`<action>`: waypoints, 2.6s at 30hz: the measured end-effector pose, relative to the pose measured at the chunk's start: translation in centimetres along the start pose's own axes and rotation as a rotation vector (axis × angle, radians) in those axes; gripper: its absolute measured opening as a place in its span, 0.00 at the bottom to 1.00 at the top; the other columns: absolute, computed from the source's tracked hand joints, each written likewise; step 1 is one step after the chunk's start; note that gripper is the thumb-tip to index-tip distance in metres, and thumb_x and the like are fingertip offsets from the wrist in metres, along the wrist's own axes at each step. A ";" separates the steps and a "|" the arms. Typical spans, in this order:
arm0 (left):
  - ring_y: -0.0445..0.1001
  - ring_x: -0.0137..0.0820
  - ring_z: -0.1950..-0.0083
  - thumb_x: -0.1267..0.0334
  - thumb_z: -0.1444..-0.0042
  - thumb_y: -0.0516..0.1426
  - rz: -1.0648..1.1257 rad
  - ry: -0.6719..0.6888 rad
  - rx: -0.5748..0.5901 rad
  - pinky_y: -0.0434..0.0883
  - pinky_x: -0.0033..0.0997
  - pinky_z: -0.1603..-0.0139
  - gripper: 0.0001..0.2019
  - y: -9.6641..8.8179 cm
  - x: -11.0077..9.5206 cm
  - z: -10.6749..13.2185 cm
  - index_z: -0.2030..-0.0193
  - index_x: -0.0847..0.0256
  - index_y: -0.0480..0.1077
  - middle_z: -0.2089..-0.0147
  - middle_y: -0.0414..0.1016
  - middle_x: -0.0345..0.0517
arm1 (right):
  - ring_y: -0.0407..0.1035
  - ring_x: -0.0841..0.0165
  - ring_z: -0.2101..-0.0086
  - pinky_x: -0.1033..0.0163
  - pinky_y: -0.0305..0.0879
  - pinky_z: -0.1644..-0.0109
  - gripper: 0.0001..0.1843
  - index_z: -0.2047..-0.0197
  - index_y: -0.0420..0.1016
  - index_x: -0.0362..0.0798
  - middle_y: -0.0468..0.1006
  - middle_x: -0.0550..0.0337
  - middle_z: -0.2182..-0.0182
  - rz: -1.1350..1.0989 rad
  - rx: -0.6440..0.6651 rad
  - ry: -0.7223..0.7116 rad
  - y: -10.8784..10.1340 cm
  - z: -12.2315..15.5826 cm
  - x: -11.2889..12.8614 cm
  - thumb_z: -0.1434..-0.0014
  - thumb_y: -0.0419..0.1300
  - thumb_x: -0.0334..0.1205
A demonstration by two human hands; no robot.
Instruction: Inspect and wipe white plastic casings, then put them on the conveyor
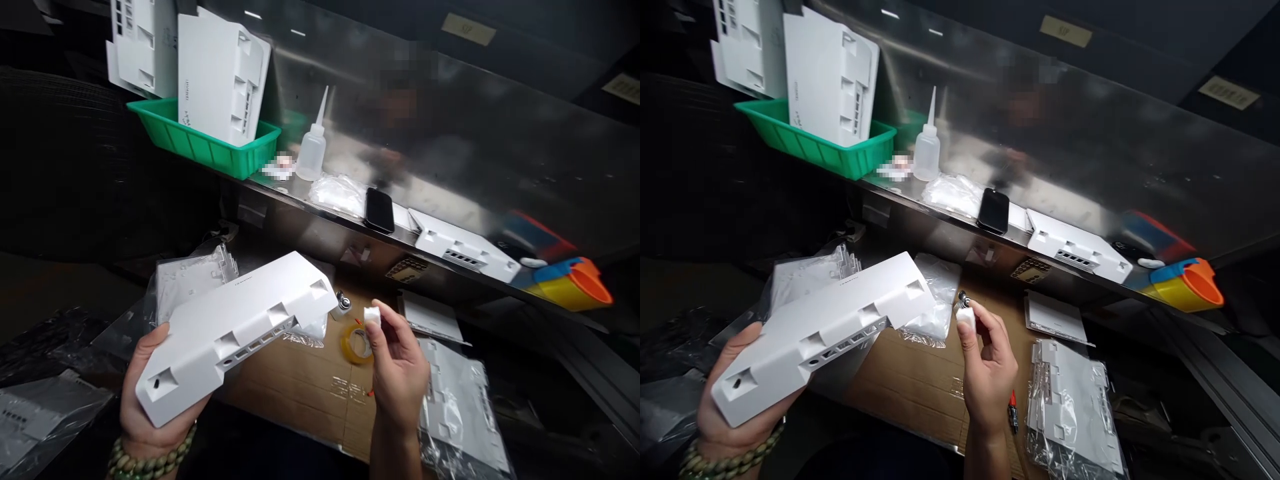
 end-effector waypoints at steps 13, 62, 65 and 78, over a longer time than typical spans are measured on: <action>0.80 0.39 0.76 0.59 0.33 0.48 -0.003 0.025 -0.002 0.77 0.38 0.83 0.26 0.4 0.2 0.6 0.32 0.66 0.65 0.69 0.83 0.41 | 0.68 0.73 0.65 0.64 0.67 0.60 0.10 0.54 0.80 0.50 0.71 0.59 0.62 0.165 0.121 -0.360 3.8 -0.1 5.7 0.39 0.67 0.29; 0.68 0.41 0.32 0.40 0.32 0.50 0.297 -0.301 1.243 0.58 0.42 0.26 0.29 2.7 1.9 1.6 0.30 0.50 0.66 0.33 0.69 0.39 | 0.68 0.71 0.63 0.68 0.65 0.63 0.25 0.54 0.71 0.50 0.75 0.61 0.61 -0.526 0.163 0.685 6.1 0.4 -4.8 0.41 0.66 0.62; 0.59 0.44 0.26 0.39 0.31 0.47 0.266 -0.312 1.295 0.52 0.47 0.25 0.31 2.4 2.1 1.6 0.27 0.50 0.61 0.29 0.65 0.42 | 0.69 0.70 0.62 0.67 0.65 0.62 0.26 0.55 0.71 0.50 0.76 0.60 0.60 -0.514 0.148 0.690 6.0 0.6 -5.1 0.42 0.67 0.62; 0.78 0.53 0.43 0.52 0.62 0.76 -0.743 0.244 0.355 0.74 0.50 0.38 0.32 -1.3 -0.7 -3.7 0.48 0.59 0.80 0.50 0.82 0.52 | 0.69 0.71 0.68 0.63 0.67 0.60 0.21 0.45 0.62 0.51 0.76 0.61 0.64 -0.322 0.112 0.294 3.0 0.7 -6.2 0.31 0.59 0.55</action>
Point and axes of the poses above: each hand's wrist, its own z-axis away from the middle knuckle, its own y-axis out of the palm, x = y × z, the point moved 6 cm from there along -z, towards the middle knuckle
